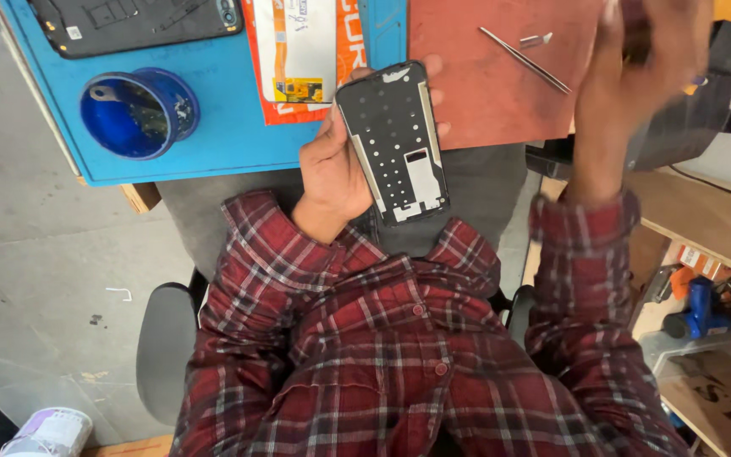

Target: The person applies adhesive to the edges of a disassembled mobile phone frame and then presses a screen protector onto the device's display. The person handles the phone frame, adhesive tube, and screen protector during the process.

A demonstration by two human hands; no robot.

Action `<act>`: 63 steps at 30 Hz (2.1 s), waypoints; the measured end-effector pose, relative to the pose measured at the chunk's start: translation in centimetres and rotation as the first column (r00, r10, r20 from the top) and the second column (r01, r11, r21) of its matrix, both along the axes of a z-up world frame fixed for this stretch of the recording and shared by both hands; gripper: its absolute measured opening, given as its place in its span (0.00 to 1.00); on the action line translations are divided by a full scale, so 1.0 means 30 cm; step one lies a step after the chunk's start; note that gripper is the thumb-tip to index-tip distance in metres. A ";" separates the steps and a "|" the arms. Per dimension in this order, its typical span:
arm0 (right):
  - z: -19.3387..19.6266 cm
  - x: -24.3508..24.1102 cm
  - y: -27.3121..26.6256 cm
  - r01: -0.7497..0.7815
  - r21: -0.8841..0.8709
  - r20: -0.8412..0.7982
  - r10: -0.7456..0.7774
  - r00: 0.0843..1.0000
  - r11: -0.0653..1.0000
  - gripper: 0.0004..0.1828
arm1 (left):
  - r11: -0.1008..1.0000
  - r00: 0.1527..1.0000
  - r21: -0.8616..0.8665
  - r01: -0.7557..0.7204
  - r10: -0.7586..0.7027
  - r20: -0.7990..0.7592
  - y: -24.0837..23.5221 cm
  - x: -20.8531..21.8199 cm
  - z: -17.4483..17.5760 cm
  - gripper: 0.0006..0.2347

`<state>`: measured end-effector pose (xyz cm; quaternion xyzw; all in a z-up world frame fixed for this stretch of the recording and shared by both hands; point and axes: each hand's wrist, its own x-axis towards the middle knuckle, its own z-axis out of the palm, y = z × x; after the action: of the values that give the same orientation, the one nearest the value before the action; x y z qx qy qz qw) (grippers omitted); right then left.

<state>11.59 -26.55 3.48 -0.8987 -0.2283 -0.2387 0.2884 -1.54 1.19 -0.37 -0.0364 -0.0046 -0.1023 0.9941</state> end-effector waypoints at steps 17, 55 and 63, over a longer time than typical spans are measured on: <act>0.164 -0.474 0.193 -0.193 0.251 -0.452 0.291 0.843 0.948 0.10 | 0.998 0.998 0.011 -0.066 0.066 0.012 0.012 -0.021 -0.002 0.18; 0.091 -0.392 -0.067 0.149 -0.324 -0.235 -0.231 0.944 0.934 0.26 | 0.996 0.996 0.044 -0.084 0.082 0.035 0.035 -0.013 0.004 0.18; 0.051 -0.372 -0.098 0.109 -0.438 -0.209 -0.219 0.953 0.893 0.27 | 0.991 0.994 0.091 -0.102 0.098 0.053 0.036 -0.007 -0.007 0.17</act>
<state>0.43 -29.49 5.01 -0.9787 -0.1584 -0.0911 0.0931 -1.76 2.28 -0.58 0.0130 -0.0256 -0.0534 0.9982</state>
